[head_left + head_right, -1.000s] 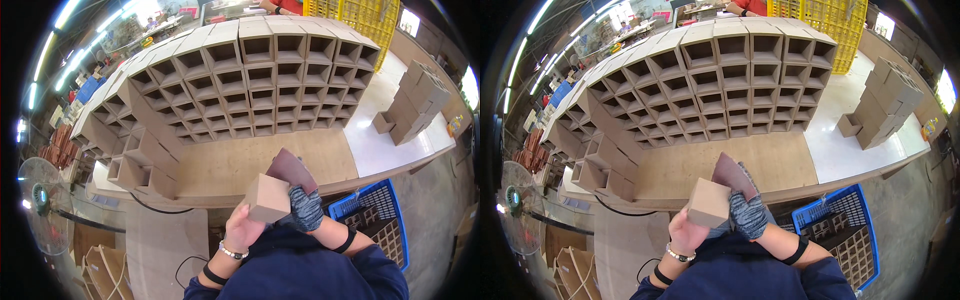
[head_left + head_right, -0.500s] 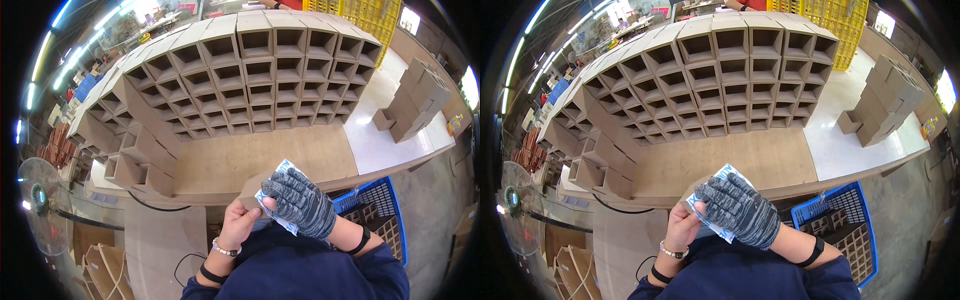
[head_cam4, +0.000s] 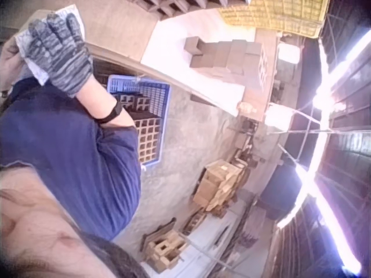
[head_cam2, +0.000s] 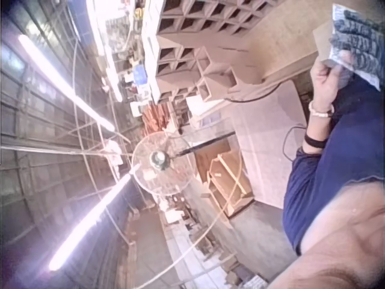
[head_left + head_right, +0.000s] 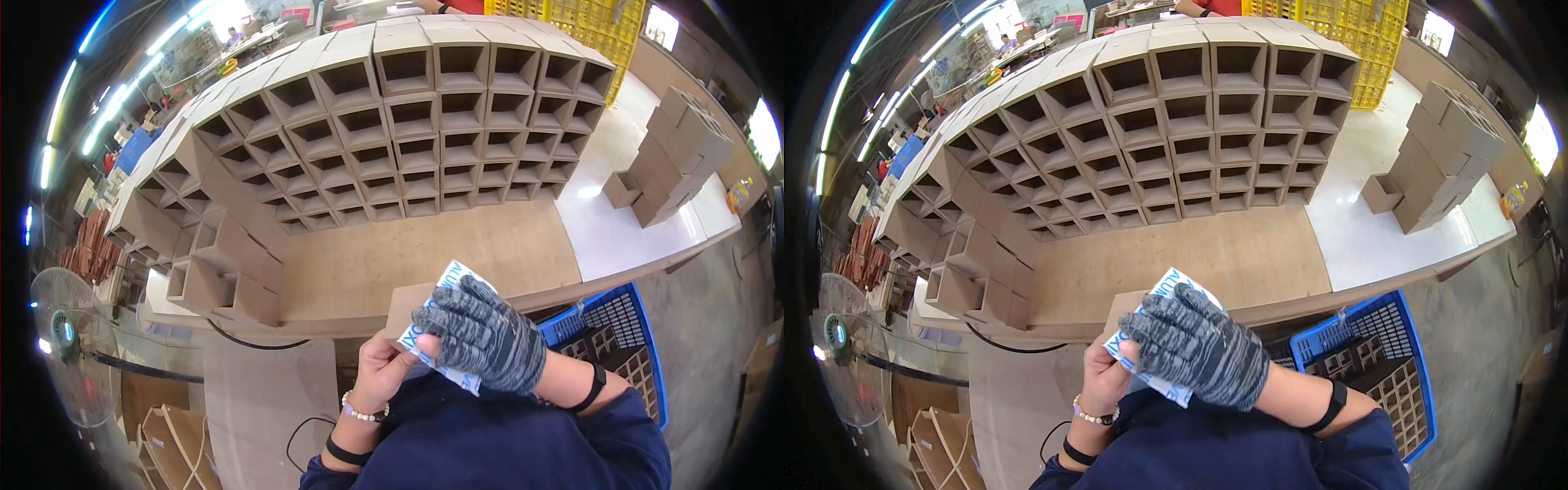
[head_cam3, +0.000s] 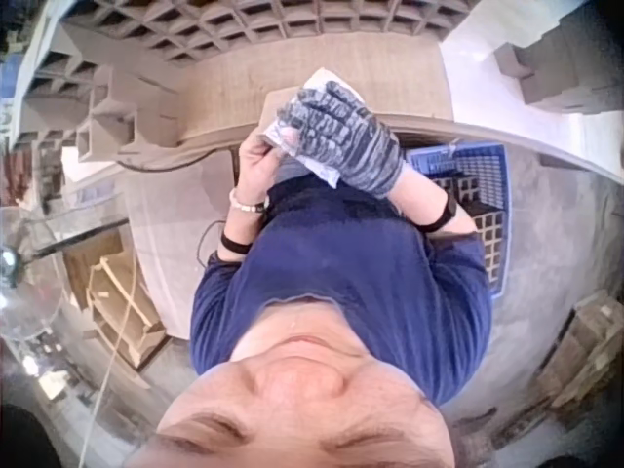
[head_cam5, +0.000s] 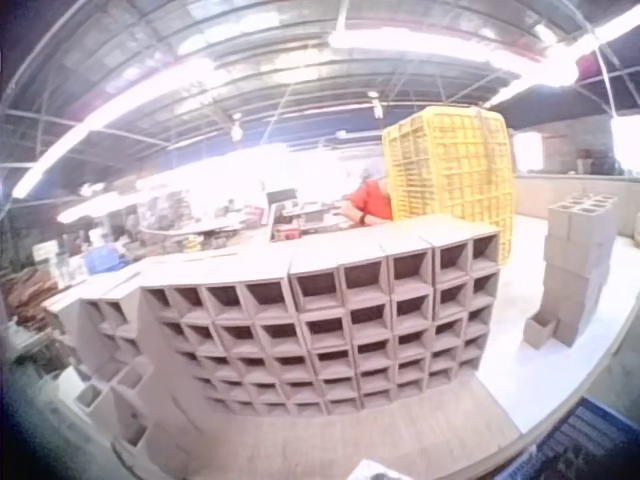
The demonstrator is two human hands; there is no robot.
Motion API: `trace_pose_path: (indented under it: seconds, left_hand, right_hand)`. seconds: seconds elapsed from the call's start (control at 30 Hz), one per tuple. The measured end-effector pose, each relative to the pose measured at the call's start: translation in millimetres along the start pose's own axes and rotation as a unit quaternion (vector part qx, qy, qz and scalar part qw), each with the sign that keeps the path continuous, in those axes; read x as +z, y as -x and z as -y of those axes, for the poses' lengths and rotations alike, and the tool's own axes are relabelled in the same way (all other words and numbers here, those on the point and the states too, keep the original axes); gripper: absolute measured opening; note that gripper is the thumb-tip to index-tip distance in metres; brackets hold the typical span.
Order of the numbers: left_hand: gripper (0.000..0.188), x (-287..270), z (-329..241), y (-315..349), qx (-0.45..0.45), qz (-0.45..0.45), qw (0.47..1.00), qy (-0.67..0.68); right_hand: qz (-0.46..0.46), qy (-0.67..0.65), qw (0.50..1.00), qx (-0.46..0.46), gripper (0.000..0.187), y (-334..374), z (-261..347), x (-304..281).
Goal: Sanding the edges of small wooden blocks and organizing them into a storage rack.
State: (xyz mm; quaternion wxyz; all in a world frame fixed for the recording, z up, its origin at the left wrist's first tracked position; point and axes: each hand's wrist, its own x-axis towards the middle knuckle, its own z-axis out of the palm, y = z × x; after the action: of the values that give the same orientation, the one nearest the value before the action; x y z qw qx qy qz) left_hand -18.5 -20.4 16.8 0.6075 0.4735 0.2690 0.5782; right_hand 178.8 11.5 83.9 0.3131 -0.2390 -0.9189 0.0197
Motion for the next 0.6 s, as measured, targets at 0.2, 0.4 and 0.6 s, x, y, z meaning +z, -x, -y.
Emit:
trace_pose_path:
  seconds: [0.2, 0.4, 0.6]
  left_hand:
    - [0.022, -1.9, -8.2, 7.1, -0.001, 0.051, 0.996, -0.072]
    - [0.022, -4.2, -8.6, 1.1, 0.000, 0.013, 0.993, -0.113]
    - [0.023, -3.2, -6.6, 4.9, -0.014, 0.050, 0.996, -0.078]
  right_hand:
    - [-0.013, 0.079, 0.992, 0.093, 0.054, 9.3, -63.2, 23.9]
    - [-0.018, -0.013, 1.000, 0.004, 0.049, -3.0, -10.3, -4.8]
    - [-0.049, -0.026, 0.998, -0.004, 0.051, -4.3, -39.0, 12.7]
